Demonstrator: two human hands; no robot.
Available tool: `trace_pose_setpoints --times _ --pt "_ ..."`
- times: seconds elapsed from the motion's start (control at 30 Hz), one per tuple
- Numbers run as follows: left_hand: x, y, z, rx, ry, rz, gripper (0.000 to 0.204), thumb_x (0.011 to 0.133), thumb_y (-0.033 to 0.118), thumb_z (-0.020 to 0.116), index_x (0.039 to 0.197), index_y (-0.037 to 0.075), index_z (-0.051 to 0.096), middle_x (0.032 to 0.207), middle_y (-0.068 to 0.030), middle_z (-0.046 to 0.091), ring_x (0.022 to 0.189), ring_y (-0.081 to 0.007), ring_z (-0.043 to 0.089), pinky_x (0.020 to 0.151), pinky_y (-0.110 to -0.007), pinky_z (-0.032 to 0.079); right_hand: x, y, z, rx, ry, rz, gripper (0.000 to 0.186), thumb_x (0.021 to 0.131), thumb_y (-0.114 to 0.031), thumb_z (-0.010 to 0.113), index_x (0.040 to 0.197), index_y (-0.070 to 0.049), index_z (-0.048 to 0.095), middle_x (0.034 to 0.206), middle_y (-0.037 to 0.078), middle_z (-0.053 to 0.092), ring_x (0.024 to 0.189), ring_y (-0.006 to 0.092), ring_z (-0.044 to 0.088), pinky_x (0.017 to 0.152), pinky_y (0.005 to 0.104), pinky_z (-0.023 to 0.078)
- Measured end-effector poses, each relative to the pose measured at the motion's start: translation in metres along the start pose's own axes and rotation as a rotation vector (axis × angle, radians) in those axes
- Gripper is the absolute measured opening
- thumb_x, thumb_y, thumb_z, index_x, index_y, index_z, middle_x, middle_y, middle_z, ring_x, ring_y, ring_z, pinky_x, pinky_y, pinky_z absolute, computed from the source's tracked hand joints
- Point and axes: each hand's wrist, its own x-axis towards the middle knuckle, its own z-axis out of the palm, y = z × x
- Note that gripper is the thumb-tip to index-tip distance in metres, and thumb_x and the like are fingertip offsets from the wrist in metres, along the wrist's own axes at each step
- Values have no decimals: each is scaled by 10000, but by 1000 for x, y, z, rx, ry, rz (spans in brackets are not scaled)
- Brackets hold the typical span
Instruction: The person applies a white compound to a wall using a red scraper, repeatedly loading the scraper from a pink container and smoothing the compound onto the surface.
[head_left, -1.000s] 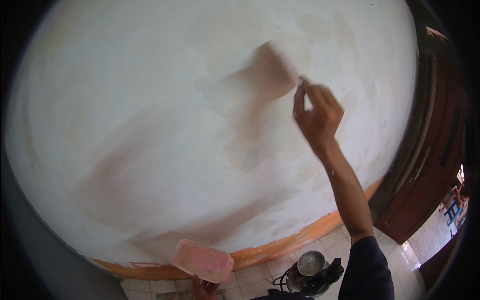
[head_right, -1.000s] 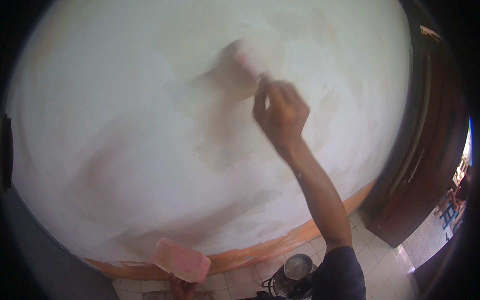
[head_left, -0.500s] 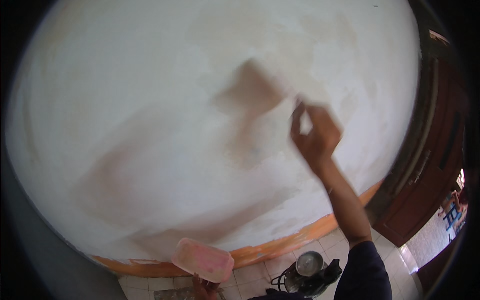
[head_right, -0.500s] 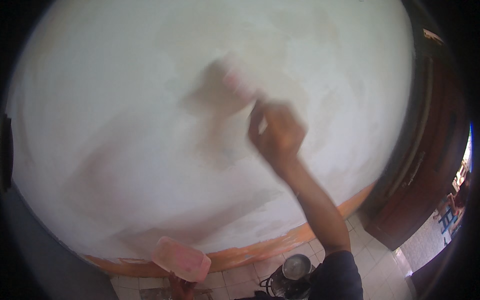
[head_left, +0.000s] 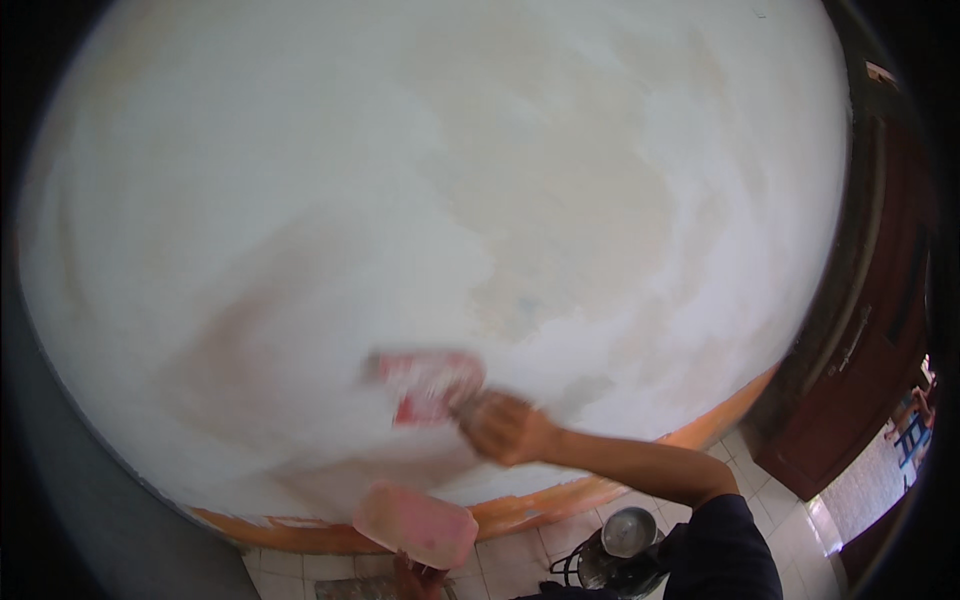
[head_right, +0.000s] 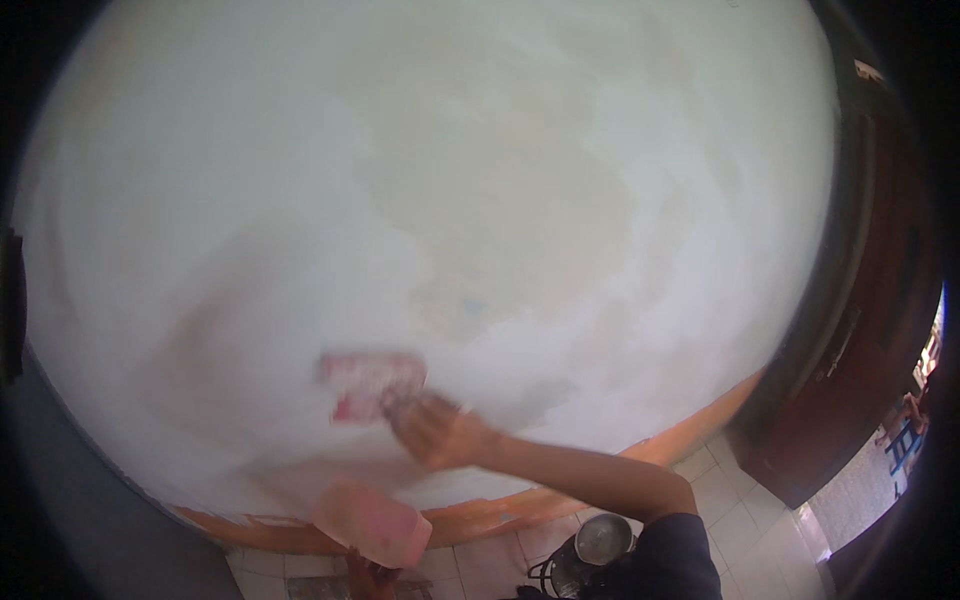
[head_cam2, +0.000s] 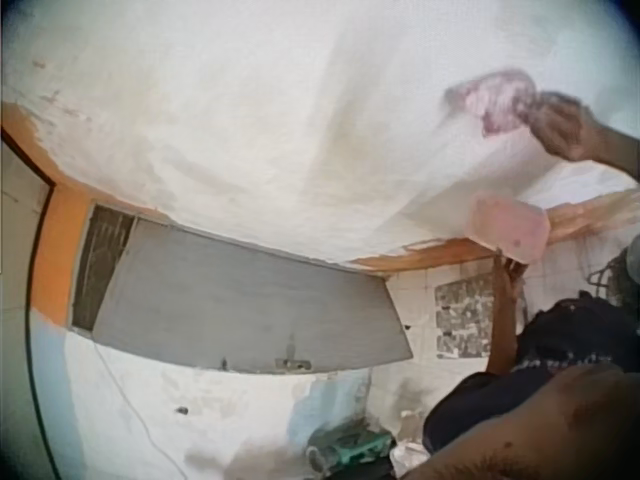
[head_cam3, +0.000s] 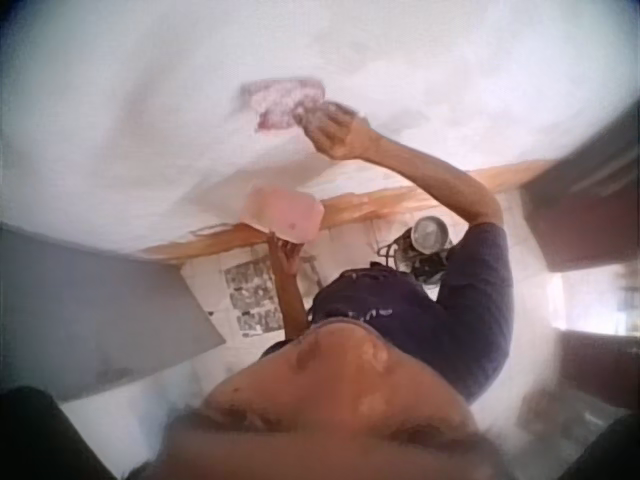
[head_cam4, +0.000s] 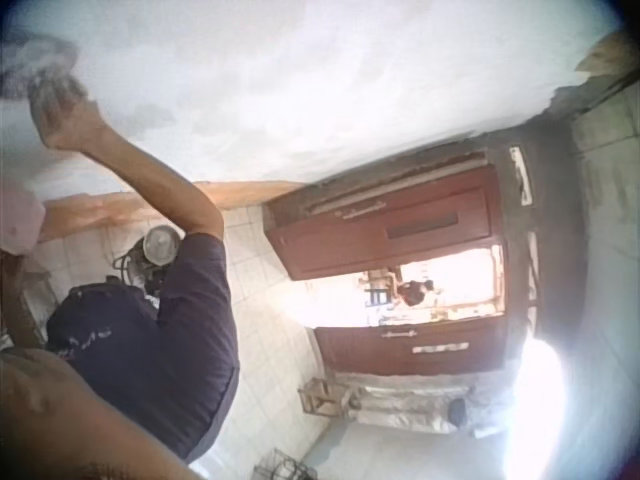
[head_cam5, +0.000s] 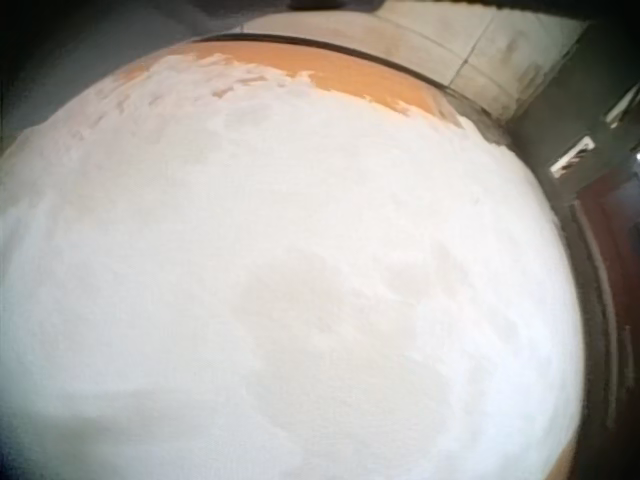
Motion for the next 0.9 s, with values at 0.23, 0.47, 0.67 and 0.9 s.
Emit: trace_pose_setpoints --times 0.23,0.47,0.67,0.9 --pt "-1 13 -14 -24 -13 14 515 896 468 547 1264 112 493 1168 -136 600 992 -281 632 733 -433 591 109 148 -92 -679 424 292 48 768 -15 631 774 -50 599 666 102 581 585 236 573 468 328 443" --pt "5 21 -25 -73 -89 -67 503 896 448 558 1263 112 482 1189 -145 589 1003 -303 626 716 -442 593 -2 -43 40 -11 -153 -9 278 716 -57 587 976 23 640 1001 165 643 887 274 641 774 384 537" --pt "-37 41 19 311 -262 92 562 899 389 559 1327 67 388 1253 -147 507 1119 -303 542 834 -463 543 3 -72 -24 754 236 1290 69 761 13 670 828 26 656 765 102 673 631 168 629 629 282 542" --pt "-48 25 59 130 -248 -45 632 804 361 643 1318 70 418 1187 -95 576 1025 -257 612 803 -429 545 -32 -94 -68 1449 565 2010 138 783 -2 692 894 54 632 852 106 669 743 158 646 700 268 549"
